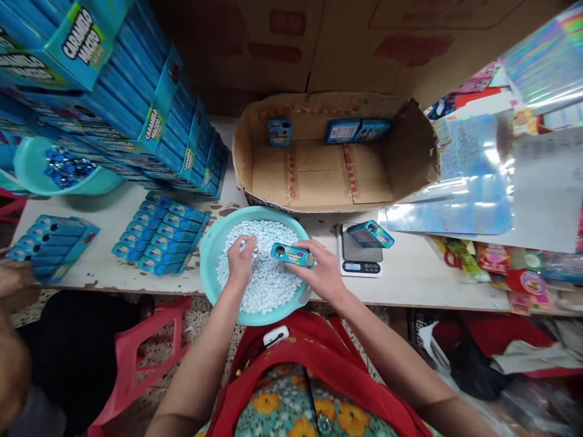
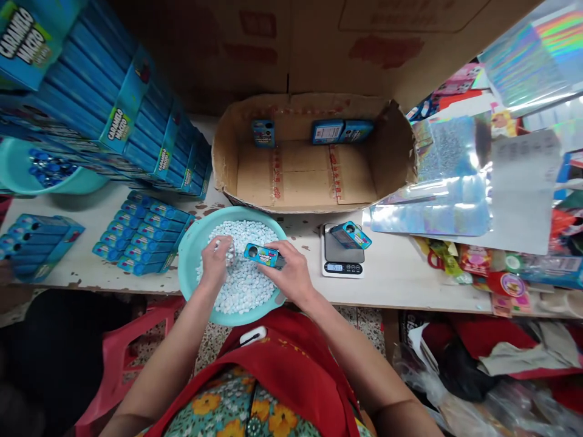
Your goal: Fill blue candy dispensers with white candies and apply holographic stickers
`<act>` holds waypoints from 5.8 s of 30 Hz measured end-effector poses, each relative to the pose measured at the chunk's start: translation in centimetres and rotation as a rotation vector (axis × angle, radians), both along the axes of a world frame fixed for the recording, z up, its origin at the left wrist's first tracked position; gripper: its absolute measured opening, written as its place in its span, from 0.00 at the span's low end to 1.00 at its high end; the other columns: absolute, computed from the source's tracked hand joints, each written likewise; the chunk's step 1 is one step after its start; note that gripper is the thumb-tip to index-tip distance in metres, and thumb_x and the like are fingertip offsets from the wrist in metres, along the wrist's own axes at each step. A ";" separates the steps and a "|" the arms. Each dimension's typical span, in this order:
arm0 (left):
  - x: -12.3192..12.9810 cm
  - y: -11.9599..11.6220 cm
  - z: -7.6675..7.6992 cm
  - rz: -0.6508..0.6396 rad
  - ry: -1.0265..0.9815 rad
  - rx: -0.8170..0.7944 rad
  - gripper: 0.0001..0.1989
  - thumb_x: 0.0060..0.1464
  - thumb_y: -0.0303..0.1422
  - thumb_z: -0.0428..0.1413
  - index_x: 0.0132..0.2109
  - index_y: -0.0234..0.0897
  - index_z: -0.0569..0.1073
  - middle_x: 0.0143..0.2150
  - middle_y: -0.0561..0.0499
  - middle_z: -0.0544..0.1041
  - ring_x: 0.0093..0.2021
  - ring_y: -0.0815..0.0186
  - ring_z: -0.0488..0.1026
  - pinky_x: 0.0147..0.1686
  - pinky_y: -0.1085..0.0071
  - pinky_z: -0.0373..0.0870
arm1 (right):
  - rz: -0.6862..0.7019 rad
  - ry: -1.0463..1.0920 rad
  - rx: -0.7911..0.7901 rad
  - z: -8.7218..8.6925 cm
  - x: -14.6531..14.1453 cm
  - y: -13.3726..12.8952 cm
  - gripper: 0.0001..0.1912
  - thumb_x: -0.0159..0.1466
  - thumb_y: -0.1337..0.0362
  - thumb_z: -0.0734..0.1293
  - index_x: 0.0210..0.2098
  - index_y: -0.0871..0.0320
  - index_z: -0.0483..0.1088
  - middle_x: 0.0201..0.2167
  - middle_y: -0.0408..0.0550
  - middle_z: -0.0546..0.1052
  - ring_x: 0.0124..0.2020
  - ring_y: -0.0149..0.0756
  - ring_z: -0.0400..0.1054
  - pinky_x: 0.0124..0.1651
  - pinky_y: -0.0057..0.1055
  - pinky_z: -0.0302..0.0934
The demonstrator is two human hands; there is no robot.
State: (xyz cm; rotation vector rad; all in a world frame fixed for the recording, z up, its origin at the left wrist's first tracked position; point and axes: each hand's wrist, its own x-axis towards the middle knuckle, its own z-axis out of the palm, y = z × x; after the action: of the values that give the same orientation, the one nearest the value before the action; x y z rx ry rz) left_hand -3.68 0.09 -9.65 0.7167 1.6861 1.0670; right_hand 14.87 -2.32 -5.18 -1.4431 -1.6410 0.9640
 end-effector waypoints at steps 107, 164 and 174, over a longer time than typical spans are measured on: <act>29.5 8.0 4.6 -1.309 0.961 0.366 0.11 0.50 0.23 0.51 0.40 0.40 0.71 0.38 0.48 0.70 0.40 0.60 0.69 0.36 0.68 0.61 | -0.877 0.414 -0.302 -5.2 27.8 -12.8 0.28 0.47 0.54 0.76 0.44 0.60 0.72 0.39 0.51 0.78 0.39 0.41 0.72 0.48 0.43 0.65; 27.0 7.6 0.9 -1.306 0.653 0.456 0.22 0.53 0.28 0.54 0.56 0.40 0.67 0.56 0.45 0.69 0.56 0.58 0.66 0.54 0.63 0.63 | -1.044 0.174 -0.005 -10.6 29.2 -8.3 0.29 0.52 0.53 0.72 0.48 0.62 0.66 0.46 0.55 0.72 0.48 0.45 0.67 0.54 0.50 0.60; 19.7 0.0 3.7 -0.725 -0.267 0.067 0.21 0.50 0.40 0.60 0.50 0.40 0.71 0.47 0.48 0.75 0.46 0.62 0.72 0.48 0.66 0.67 | -0.335 -0.005 -0.022 -1.0 18.4 -4.6 0.23 0.57 0.55 0.70 0.49 0.55 0.66 0.42 0.50 0.73 0.44 0.42 0.69 0.48 0.42 0.65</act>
State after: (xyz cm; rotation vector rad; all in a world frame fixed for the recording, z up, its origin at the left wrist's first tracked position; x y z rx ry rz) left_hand 16.01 0.13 -5.94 1.0681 1.0292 0.6593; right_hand 33.25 -6.95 -6.20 -1.6698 -1.3373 0.7885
